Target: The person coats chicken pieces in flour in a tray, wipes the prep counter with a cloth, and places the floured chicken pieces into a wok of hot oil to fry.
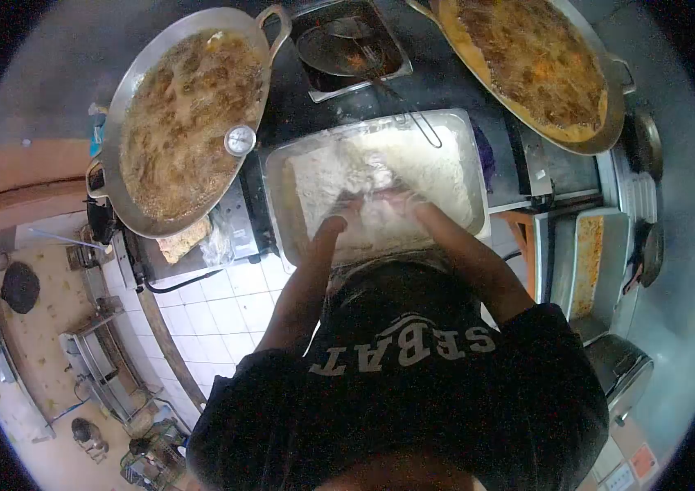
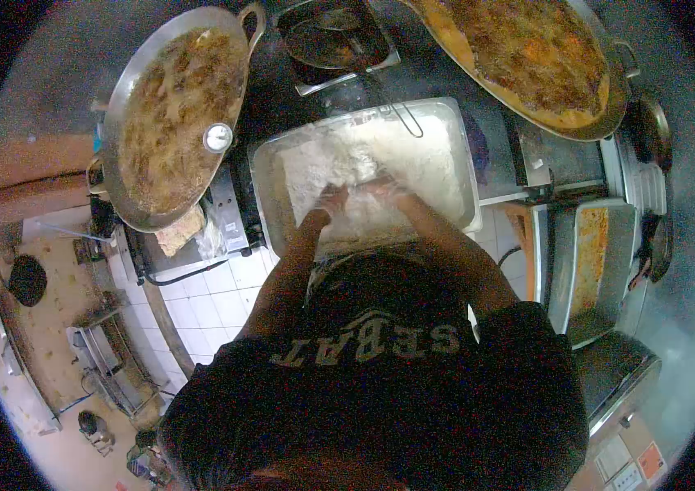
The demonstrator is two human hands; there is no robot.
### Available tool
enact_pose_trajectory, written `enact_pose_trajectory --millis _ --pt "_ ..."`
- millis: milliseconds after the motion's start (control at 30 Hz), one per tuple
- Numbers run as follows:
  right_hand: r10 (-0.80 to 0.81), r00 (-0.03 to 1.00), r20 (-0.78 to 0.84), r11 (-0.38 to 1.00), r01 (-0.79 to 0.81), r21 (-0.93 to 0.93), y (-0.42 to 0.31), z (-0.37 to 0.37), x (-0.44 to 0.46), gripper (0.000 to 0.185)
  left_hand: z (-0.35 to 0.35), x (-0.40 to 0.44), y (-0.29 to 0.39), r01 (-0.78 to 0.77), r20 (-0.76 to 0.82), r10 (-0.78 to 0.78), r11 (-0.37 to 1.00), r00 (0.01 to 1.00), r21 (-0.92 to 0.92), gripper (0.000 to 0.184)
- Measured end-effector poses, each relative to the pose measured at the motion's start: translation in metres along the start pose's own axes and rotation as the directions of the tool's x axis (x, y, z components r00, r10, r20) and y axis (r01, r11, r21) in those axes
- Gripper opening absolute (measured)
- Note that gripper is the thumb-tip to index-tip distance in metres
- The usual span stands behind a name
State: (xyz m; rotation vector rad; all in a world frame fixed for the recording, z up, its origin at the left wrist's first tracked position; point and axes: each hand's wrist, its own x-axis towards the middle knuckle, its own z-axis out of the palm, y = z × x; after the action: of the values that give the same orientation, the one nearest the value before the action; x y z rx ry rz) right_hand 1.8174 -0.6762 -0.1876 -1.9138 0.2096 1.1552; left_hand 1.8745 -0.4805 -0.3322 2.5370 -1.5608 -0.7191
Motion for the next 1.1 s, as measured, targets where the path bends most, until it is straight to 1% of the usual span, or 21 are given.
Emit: enact_pose_trajectory --millis 67,100,167,233,300,400,467,500,567,633,700,767,800,833,867,900,933,967,1000,1067,1100 --pt "-0.073 0.997 -0.015 0.958 0.066 -0.277 0.011 0.002 -0.002 0.057 0.004 -0.014 -0.004 0.047 -0.038 -0.046 0.999 0.998 0.021 0.044" --pt "-0.101 0.993 -0.056 0.95 0.08 -0.302 0.018 0.003 -0.004 0.056 0.005 -0.023 -0.01 0.073 -0.049 -0.072 0.997 0.996 0.025 0.045" --pt "-0.139 0.979 -0.151 0.964 0.099 -0.248 0.033 0.003 -0.008 0.055 0.006 -0.046 -0.033 0.121 -0.05 -0.122 0.993 0.991 -0.012 0.046" --pt "-0.161 0.965 -0.208 0.974 0.121 -0.193 0.049 0.006 -0.009 0.054 -0.012 -0.069 -0.04 0.205 0.052 -0.2 0.97 0.978 -0.127 0.049" --pt "-0.177 0.964 -0.197 0.976 0.146 -0.165 0.059 0.016 -0.007 0.053 -0.03 -0.086 -0.04 0.257 0.142 -0.234 0.95 0.962 -0.175 0.05" --pt "-0.195 0.976 -0.097 0.969 0.177 -0.173 0.06 0.038 0.013 0.052 0.024 -0.086 -0.041 0.198 0.224 -0.155 0.963 0.962 -0.184 0.051" --pt "-0.179 0.983 -0.046 0.965 0.166 -0.204 0.053 0.048 0.028 0.051 0.068 -0.069 -0.033 0.134 0.19 -0.088 0.96 0.978 -0.248 0.052" --pt "-0.165 0.986 -0.036 0.962 0.153 -0.225 0.051 0.05 0.035 0.05 0.063 -0.062 -0.022 0.109 0.157 -0.063 0.946 0.986 -0.305 0.053" --pt "-0.116 0.992 -0.044 0.967 0.103 -0.232 0.051 0.05 0.043 0.049 0.041 -0.038 0.012 -0.014 0.168 0.034 0.993 0.985 -0.119 0.051" --pt "-0.047 0.997 -0.06 0.972 0.032 -0.234 0.048 0.043 0.05 0.048 0.035 -0.023 0.007 -0.078 0.175 0.08 0.997 0.981 -0.018 0.051" --pt "0.077 0.997 -0.029 0.973 -0.081 -0.216 0.041 0.034 0.053 0.047 -0.003 -0.026 0.011 -0.012 0.105 0.02 0.997 0.994 -0.072 0.047" --pt "0.313 0.944 0.106 0.94 -0.292 -0.174 0.03 0.012 0.06 0.047 -0.053 -0.031 0.017 0.109 0.03 -0.105 0.97 0.994 -0.219 0.044" --pt "0.353 0.926 0.131 0.929 -0.33 -0.168 0.025 0.002 0.058 0.046 -0.078 -0.034 0.02 0.167 0.009 -0.173 0.932 0.985 -0.323 0.043" --pt "0.113 0.988 -0.102 0.973 -0.13 -0.19 0.034 0.007 0.043 0.043 -0.102 -0.038 0.023 0.211 -0.002 -0.236 0.872 0.972 -0.441 0.041" --pt "-0.147 0.937 -0.318 0.964 0.064 -0.259 0.043 0.011 0.027 0.04 -0.124 -0.041 0.024 0.241 -0.001 -0.292 0.791 0.957 -0.562 0.04" --pt "-0.397 0.778 -0.486 0.901 0.23 -0.367 0.048 0.014 0.014 0.038 -0.142 -0.045 0.027 0.253 0.026 -0.322 0.688 0.946 -0.68 0.039" --pt "-0.608 0.532 -0.589 0.792 0.35 -0.5 0.05 0.014 0.006 0.037 -0.124 -0.047 0.015 -0.073 -0.17 -0.213 0.399 0.962 -0.914 0.036" --pt "-0.611 0.529 -0.589 0.789 0.351 -0.504 0.042 0.005 -0.001 0.037 -0.135 -0.043 0.012 -0.076 -0.175 -0.214 0.402 0.961 -0.912 0.036" --pt "-0.361 0.664 -0.655 0.927 0.182 -0.327 0.032 -0.01 -0.007 0.041 -0.154 -0.036 0.009 0.163 0.05 -0.209 0.571 0.977 -0.805 0.048" --pt "-0.082 0.742 -0.665 0.99 -0.015 -0.139 0.036 -0.027 0.01 0.044 -0.159 -0.015 0.004 0.363 0.267 -0.25 0.708 0.931 -0.606 0.063" --pt "-0.101 0.777 -0.621 0.994 0.061 -0.085 0.057 -0.026 0.039 0.045 -0.138 0.006 0.006 0.197 -0.034 -0.252 0.827 0.967 -0.527 0.056"
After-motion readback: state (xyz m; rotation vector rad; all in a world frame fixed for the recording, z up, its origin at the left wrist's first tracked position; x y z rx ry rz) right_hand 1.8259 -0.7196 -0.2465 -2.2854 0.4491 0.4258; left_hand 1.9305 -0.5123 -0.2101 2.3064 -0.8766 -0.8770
